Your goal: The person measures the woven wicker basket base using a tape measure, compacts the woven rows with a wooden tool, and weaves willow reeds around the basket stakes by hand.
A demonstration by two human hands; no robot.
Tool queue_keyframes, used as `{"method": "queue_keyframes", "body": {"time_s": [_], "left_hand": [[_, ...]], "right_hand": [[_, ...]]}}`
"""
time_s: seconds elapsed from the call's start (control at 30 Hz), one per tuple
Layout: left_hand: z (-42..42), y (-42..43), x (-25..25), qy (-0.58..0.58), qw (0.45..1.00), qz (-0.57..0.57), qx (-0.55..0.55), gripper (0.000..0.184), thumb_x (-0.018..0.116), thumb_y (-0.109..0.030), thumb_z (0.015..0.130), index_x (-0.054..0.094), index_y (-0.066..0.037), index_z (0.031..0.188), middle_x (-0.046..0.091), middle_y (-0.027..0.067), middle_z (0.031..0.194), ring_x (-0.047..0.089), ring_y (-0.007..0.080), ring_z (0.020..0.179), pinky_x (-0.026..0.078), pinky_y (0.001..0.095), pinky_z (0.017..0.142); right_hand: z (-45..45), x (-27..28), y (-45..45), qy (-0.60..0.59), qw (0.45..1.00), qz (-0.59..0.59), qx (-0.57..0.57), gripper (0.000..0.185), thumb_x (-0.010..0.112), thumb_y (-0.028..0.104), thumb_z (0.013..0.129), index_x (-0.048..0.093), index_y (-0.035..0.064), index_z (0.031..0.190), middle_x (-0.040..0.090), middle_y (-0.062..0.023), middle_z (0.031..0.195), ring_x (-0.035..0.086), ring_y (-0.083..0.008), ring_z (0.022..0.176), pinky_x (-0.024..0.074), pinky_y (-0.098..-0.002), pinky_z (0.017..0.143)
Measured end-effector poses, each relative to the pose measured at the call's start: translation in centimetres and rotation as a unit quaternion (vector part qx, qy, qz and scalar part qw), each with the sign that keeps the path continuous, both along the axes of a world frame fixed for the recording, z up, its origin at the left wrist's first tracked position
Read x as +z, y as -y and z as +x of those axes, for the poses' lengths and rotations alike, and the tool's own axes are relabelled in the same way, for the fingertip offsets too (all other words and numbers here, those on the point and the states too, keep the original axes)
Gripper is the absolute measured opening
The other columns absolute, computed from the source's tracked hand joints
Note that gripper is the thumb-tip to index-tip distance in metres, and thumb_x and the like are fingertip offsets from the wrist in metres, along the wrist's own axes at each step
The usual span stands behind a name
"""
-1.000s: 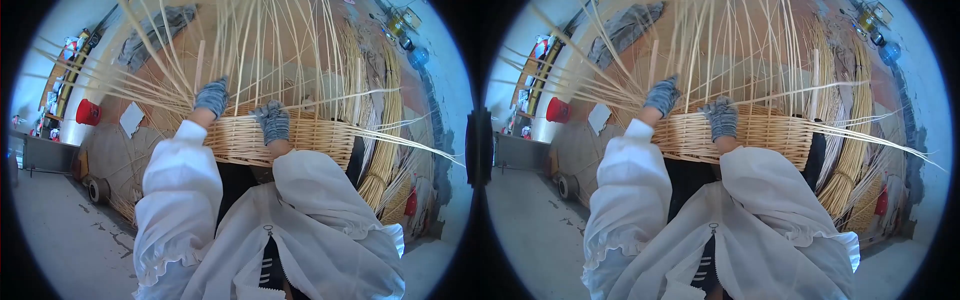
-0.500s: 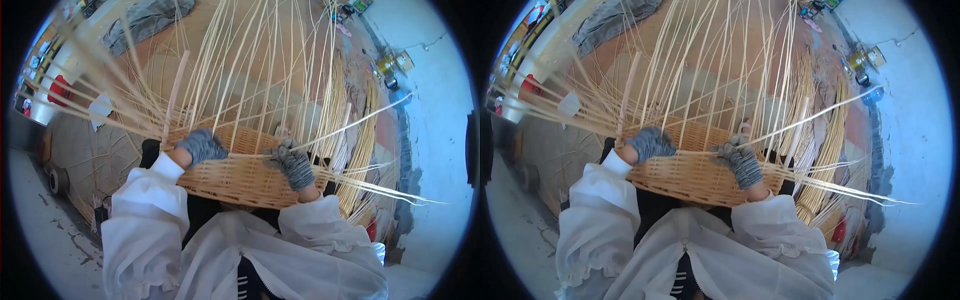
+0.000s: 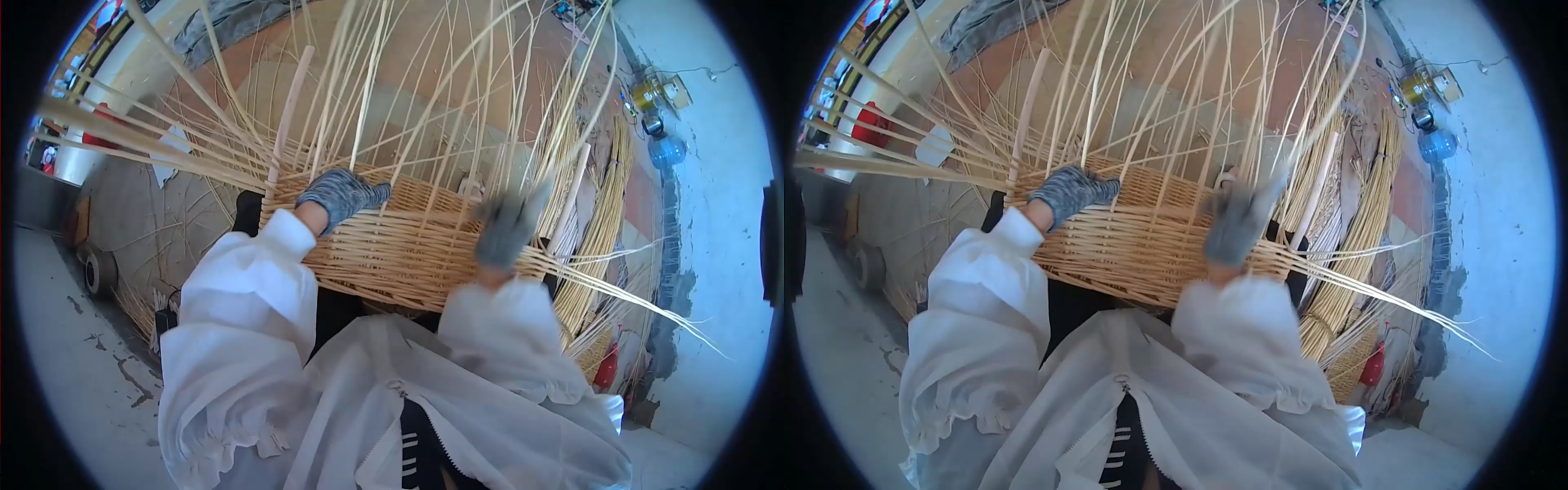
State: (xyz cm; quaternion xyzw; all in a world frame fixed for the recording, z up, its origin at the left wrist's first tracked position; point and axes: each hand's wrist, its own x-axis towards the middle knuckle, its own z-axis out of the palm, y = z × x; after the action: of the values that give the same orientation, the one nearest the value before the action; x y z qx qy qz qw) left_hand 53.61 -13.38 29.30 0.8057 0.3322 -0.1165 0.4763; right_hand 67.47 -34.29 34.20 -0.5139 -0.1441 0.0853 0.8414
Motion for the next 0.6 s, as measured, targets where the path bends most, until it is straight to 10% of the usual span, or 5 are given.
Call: {"method": "queue_keyframes", "body": {"time_s": [0.33,0.4,0.47,0.53,0.6], "left_hand": [[1.3,-1.5,-3.6,-0.143,0.960,0.233,-0.053,0.075,0.051,-0.067,0.071,0.059,-0.006,0.113,0.054,0.0218,0.117,0.053,0.0342,0.108,0.039,0.0379,0.093],[2.8,4.7,10.6,-0.204,0.956,0.205,-0.053,0.054,0.055,-0.047,0.079,0.059,-0.002,0.108,0.057,0.0230,0.110,0.055,0.0335,0.103,0.041,0.0396,0.091],[3.8,6.7,12.2,0.200,0.892,0.406,0.020,0.028,0.054,-0.024,0.081,0.059,-0.001,0.096,0.059,0.0230,0.099,0.057,0.0332,0.096,0.043,0.0412,0.086],[7.2,8.8,11.1,-0.006,0.945,0.318,-0.081,0.017,0.051,-0.012,0.079,0.056,0.000,0.090,0.059,0.0231,0.092,0.058,0.0336,0.092,0.045,0.0409,0.081],[9.5,9.0,5.7,0.253,0.903,0.305,-0.162,0.024,0.054,-0.017,0.080,0.056,0.002,0.095,0.060,0.0236,0.089,0.059,0.0337,0.088,0.046,0.0397,0.080]], "right_hand": [[-1.0,-7.9,2.8,-0.035,0.983,0.121,0.137,0.029,0.040,0.027,0.096,0.046,0.0104,0.118,0.049,0.0004,0.067,0.042,-0.0108,0.046,0.0467,-0.0285,0.049],[0.3,-3.5,5.7,-0.166,0.963,0.107,0.181,0.023,0.042,0.023,0.095,0.049,0.0093,0.112,0.044,-0.0002,0.065,0.044,-0.0121,0.054,0.0482,-0.0321,0.057],[1.2,-4.5,5.7,-0.141,0.917,0.236,0.290,0.023,0.049,0.018,0.091,0.047,0.0162,0.114,0.046,0.0014,0.062,0.042,-0.0140,0.048,0.0420,-0.0301,0.053],[-1.1,-2.5,5.6,-0.159,0.967,0.156,0.122,0.017,0.048,0.016,0.092,0.050,0.0063,0.106,0.048,-0.0033,0.072,0.047,-0.0143,0.060,0.0492,-0.0368,0.066],[-0.4,-2.1,6.1,-0.131,0.969,0.164,0.127,0.015,0.050,0.014,0.091,0.050,0.0054,0.103,0.049,-0.0037,0.074,0.049,-0.0148,0.061,0.0499,-0.0366,0.068]]}}
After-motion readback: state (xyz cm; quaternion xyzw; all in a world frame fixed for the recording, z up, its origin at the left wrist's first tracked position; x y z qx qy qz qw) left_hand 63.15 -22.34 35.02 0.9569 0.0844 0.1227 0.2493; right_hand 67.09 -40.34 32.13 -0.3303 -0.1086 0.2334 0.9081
